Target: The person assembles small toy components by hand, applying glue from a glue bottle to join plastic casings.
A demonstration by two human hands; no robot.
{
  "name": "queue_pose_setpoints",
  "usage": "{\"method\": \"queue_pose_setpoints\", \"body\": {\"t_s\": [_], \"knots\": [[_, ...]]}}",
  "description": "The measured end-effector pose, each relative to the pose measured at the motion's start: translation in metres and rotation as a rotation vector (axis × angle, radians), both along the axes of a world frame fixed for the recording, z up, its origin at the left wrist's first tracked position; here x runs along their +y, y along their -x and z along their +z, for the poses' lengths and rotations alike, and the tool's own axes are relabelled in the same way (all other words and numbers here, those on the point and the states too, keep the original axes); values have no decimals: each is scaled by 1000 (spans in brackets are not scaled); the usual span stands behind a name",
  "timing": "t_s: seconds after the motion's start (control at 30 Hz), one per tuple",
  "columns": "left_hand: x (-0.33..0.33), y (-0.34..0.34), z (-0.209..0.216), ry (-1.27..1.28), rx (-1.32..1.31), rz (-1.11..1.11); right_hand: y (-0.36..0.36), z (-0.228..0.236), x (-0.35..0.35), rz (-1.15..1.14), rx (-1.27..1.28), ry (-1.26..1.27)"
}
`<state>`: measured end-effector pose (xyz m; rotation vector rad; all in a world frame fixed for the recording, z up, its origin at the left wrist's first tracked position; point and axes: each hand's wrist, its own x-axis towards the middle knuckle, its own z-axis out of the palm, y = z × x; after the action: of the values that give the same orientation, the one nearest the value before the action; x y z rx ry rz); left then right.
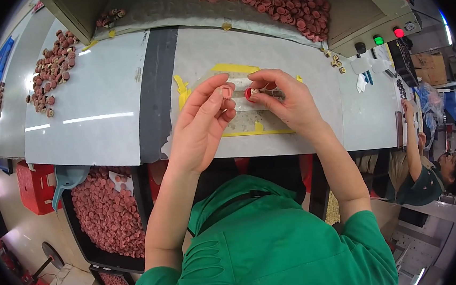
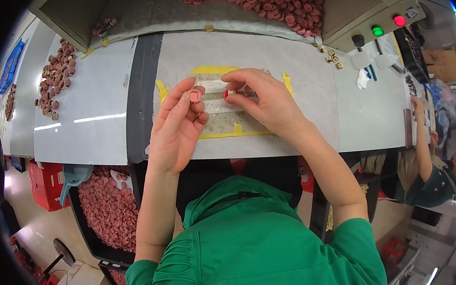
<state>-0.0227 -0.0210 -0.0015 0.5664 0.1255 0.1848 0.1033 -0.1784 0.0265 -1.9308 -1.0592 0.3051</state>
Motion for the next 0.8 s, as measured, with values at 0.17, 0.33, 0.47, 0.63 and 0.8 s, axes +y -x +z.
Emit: {"method": "queue_pose_setpoints", "body": {"t_s": [0.17, 0.33, 0.47, 0.63, 0.8], "knots": [[0, 0, -1, 1, 2, 2, 3, -4, 1, -25, -16, 3], [0, -1, 1, -6, 27, -4, -3, 3, -4, 20, -356, 12], [-1, -1, 4, -4, 43, -7, -3, 6, -6, 2, -388, 141], [0, -1, 3, 13, 21, -35, -2, 7, -1, 9, -398, 152], [-1, -2, 5, -1, 78, -24, -1, 16, -2, 55, -483, 235]]}}
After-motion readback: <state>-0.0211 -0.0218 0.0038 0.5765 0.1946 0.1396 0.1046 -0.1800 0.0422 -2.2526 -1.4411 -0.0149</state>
